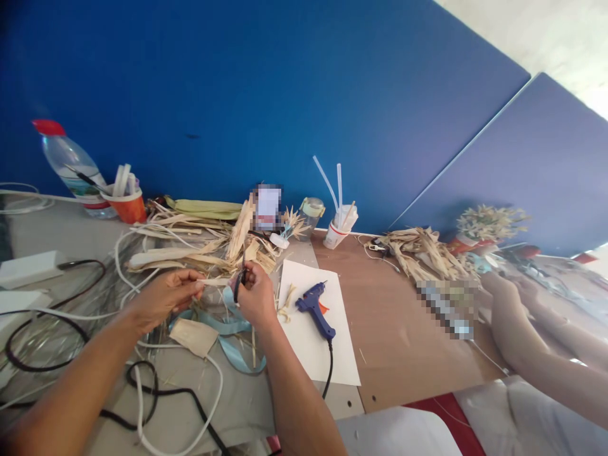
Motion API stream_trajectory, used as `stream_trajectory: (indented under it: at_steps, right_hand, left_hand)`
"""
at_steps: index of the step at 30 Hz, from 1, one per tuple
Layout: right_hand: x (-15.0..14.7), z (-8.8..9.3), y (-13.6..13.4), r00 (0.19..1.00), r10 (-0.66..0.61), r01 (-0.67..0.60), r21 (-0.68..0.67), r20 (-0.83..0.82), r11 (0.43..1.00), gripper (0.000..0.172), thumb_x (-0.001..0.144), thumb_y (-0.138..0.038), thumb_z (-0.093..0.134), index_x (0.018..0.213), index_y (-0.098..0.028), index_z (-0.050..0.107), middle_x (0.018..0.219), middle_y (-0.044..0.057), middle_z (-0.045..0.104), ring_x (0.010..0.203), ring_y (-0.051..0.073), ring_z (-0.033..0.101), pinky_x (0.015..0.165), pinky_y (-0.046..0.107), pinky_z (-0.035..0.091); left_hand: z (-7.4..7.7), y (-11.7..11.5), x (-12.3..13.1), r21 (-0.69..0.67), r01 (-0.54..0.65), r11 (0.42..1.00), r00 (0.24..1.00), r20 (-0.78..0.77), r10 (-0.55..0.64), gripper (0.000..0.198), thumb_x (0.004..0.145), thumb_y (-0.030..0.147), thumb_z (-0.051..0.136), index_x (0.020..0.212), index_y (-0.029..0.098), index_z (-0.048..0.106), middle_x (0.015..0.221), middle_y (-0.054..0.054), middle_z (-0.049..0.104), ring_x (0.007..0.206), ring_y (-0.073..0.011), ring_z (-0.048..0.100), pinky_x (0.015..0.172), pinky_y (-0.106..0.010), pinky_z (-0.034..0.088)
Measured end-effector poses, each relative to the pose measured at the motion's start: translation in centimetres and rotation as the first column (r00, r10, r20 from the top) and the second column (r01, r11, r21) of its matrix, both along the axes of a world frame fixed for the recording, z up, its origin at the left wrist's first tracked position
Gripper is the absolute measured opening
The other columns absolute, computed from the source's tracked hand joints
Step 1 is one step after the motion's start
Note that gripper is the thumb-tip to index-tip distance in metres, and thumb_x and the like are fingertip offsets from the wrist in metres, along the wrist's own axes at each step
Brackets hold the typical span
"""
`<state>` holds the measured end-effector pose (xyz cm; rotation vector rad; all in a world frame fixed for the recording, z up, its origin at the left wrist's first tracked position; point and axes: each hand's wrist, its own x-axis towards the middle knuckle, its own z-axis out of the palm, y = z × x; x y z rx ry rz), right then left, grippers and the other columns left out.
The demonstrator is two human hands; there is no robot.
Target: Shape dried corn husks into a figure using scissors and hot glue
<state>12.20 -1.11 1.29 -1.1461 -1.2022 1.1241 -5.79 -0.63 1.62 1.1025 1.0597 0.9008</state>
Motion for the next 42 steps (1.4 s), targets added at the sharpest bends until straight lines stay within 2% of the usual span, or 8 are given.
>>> stream_trajectory:
  at_steps: [5,13,16,20,27,30,34,42]
  right_hand:
    - [-1.2,-0.4,0.1,0.994,-0.088,0.091,0.038,-0.061,0.995,0.033,0.063,-0.026,0.062,0.092,-0.018,0.05,0.061,-0.005,0.051,0.052,0.01,0.048,0.048,0.021,0.038]
    - [-2.0,-1.1,-0.4,0.957,-0.228,0.198,0.169,0.178,0.966,0.031,0.07,-0.028,0.056,0.099,-0.016,0.053,0.064,-0.003,0.051,0.052,0.009,0.044,0.047,0.02,0.035]
    - [-1.7,-0.6,-0.8,0.941,-0.186,0.143,0.165,0.284,0.976,0.034,0.071,-0.028,0.056,0.102,-0.016,0.054,0.062,-0.004,0.049,0.047,0.008,0.039,0.044,0.02,0.032]
    - [-0.7,0.0,-1.0,0.925,-0.069,0.016,0.142,0.373,0.99,0.036,0.07,-0.028,0.058,0.105,-0.017,0.054,0.065,-0.003,0.051,0.049,0.009,0.039,0.046,0.021,0.033]
    - [0.3,0.9,-1.4,0.779,0.118,-0.22,0.092,0.616,0.971,0.03,0.069,-0.025,0.06,0.098,-0.021,0.062,0.06,-0.004,0.052,0.052,0.01,0.042,0.052,0.022,0.034]
    - [0.5,1.2,-1.6,0.737,0.168,-0.266,0.054,0.654,0.962,0.029,0.068,-0.025,0.061,0.097,-0.021,0.063,0.061,-0.003,0.053,0.055,0.011,0.044,0.053,0.022,0.033]
    - [0.8,1.5,-1.7,0.711,0.215,-0.304,0.017,0.669,0.953,0.027,0.07,-0.027,0.061,0.096,-0.021,0.063,0.062,-0.004,0.053,0.056,0.011,0.045,0.053,0.022,0.034]
    - [0.8,1.7,-1.9,0.653,0.224,-0.325,0.001,0.724,0.946,0.026,0.068,-0.027,0.062,0.093,-0.022,0.065,0.06,-0.004,0.055,0.055,0.011,0.046,0.053,0.021,0.034]
  left_hand:
    - [-0.1,0.0,0.6,-0.019,-0.105,0.994,0.972,0.211,0.106,0.02,0.065,0.028,0.071,0.072,0.014,0.059,0.065,0.0,0.058,0.037,-0.0013,0.03,0.034,-0.016,0.019]
    - [0.2,-0.3,1.4,-0.053,-0.173,0.983,0.93,0.321,0.181,0.023,0.063,0.028,0.074,0.073,0.013,0.058,0.048,0.009,0.041,0.034,0.0006,0.022,0.033,-0.013,0.019]
    - [0.2,-0.1,1.2,-0.071,-0.24,0.968,0.893,0.375,0.249,0.022,0.063,0.027,0.073,0.071,0.015,0.056,0.043,0.011,0.033,0.033,0.0002,0.02,0.032,-0.013,0.018]
    - [0.2,0.4,0.3,-0.072,-0.359,0.93,0.839,0.411,0.356,0.02,0.063,0.024,0.071,0.069,0.015,0.054,0.052,0.007,0.051,0.032,0.0015,0.022,0.031,-0.013,0.017]
    - [0.1,0.8,-1.0,-0.007,-0.455,0.89,0.818,0.392,0.421,0.019,0.064,0.025,0.071,0.069,0.015,0.055,0.055,0.005,0.054,0.032,0.0012,0.023,0.032,-0.014,0.019]
    - [0.2,0.8,-1.0,0.009,-0.474,0.88,0.817,0.377,0.436,0.019,0.065,0.027,0.07,0.069,0.016,0.055,0.05,0.007,0.049,0.032,0.0009,0.021,0.032,-0.014,0.019]
    - [0.3,0.8,-1.1,0.019,-0.484,0.875,0.822,0.353,0.448,0.018,0.066,0.028,0.069,0.068,0.015,0.056,0.055,0.004,0.056,0.032,0.0013,0.022,0.032,-0.015,0.018]
    - [0.1,0.9,-1.1,0.014,-0.469,0.883,0.828,0.355,0.434,0.02,0.065,0.028,0.07,0.071,0.016,0.054,0.056,0.005,0.054,0.032,0.0014,0.022,0.032,-0.015,0.018]
